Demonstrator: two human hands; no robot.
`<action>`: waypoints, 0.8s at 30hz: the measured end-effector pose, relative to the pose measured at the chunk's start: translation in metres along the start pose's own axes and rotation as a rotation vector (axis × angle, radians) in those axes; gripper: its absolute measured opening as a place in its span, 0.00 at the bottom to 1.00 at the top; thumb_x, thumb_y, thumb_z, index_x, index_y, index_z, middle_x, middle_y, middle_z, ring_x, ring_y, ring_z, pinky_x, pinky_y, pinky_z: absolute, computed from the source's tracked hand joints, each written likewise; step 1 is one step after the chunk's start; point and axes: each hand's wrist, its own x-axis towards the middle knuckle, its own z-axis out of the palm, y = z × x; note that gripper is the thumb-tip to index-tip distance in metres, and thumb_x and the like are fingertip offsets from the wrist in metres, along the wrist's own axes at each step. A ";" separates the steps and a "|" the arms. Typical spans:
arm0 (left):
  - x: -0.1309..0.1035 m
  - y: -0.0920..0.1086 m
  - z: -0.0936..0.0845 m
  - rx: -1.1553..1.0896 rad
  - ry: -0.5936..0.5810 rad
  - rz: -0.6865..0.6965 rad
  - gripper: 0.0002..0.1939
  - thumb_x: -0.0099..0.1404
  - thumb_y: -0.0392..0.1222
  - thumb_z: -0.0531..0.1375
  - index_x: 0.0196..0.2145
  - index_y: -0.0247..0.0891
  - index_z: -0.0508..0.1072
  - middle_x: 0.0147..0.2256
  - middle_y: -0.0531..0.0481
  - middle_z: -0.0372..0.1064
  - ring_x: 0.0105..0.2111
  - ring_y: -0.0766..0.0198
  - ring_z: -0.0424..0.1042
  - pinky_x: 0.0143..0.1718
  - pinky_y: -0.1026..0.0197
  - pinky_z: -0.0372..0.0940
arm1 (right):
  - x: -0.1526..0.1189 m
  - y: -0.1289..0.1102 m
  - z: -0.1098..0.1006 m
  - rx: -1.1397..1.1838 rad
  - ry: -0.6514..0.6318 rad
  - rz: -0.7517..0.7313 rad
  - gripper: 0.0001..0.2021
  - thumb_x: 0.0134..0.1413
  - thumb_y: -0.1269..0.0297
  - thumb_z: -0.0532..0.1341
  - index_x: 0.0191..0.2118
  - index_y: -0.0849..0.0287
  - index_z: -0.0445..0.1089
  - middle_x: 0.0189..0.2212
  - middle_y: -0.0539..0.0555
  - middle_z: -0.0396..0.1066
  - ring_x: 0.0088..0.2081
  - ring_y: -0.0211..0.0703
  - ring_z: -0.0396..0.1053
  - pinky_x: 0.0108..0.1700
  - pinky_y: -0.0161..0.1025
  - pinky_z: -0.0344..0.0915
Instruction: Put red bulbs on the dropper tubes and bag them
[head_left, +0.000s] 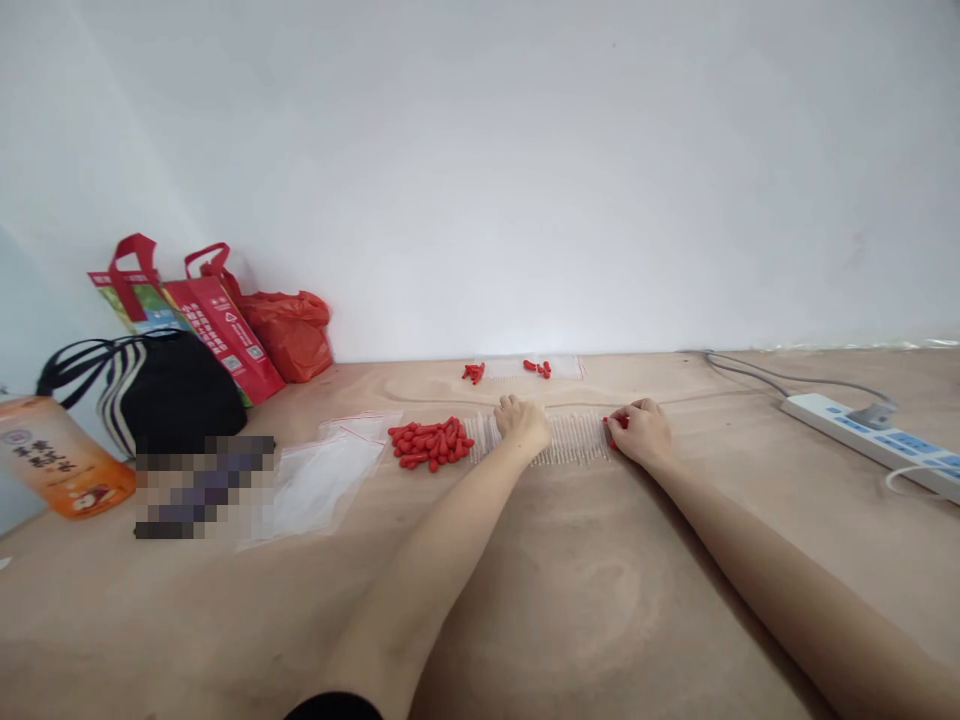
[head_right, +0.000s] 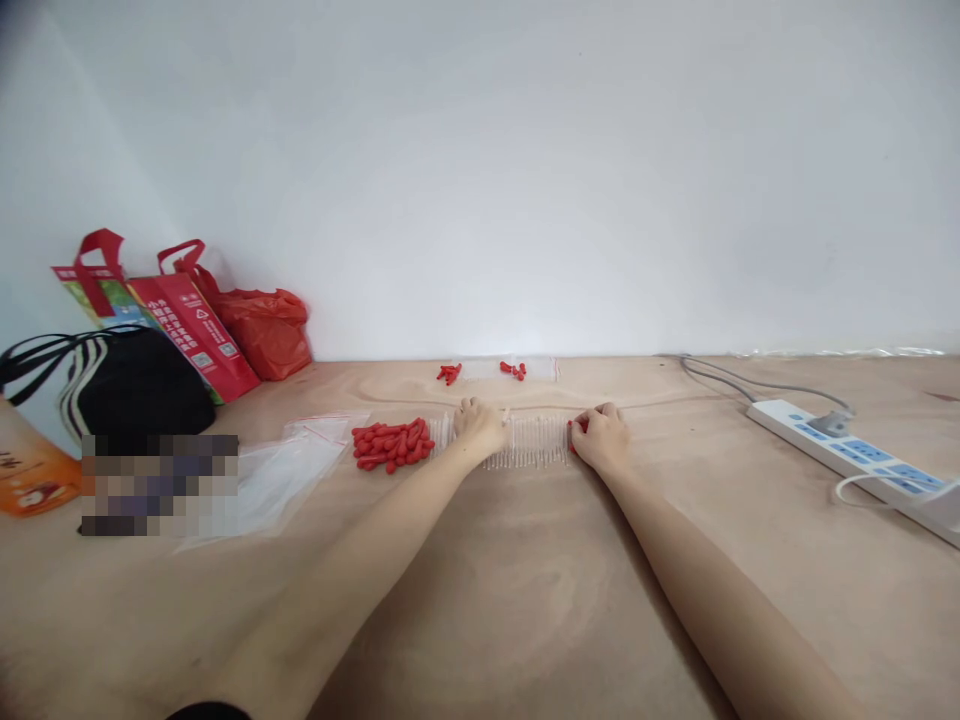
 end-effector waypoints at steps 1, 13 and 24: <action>-0.006 -0.003 -0.004 -0.015 0.011 0.052 0.13 0.59 0.40 0.52 0.35 0.28 0.71 0.42 0.33 0.63 0.46 0.47 0.58 0.43 0.51 0.56 | 0.000 -0.001 -0.002 0.020 0.035 -0.010 0.09 0.45 0.62 0.55 0.26 0.58 0.71 0.32 0.57 0.63 0.38 0.48 0.61 0.39 0.42 0.57; -0.098 -0.096 -0.005 -0.183 0.142 0.665 0.10 0.65 0.35 0.48 0.40 0.36 0.67 0.34 0.46 0.68 0.35 0.60 0.66 0.38 0.58 0.60 | -0.063 -0.054 -0.034 0.484 -0.182 -0.492 0.09 0.54 0.64 0.51 0.38 0.59 0.65 0.32 0.57 0.69 0.34 0.44 0.64 0.38 0.42 0.60; -0.098 -0.101 0.004 -0.439 0.050 0.573 0.11 0.62 0.36 0.52 0.36 0.35 0.74 0.29 0.47 0.65 0.31 0.64 0.66 0.34 0.63 0.63 | -0.083 -0.070 -0.042 0.377 -0.397 -0.666 0.10 0.53 0.67 0.53 0.39 0.55 0.70 0.34 0.55 0.68 0.36 0.43 0.63 0.38 0.43 0.60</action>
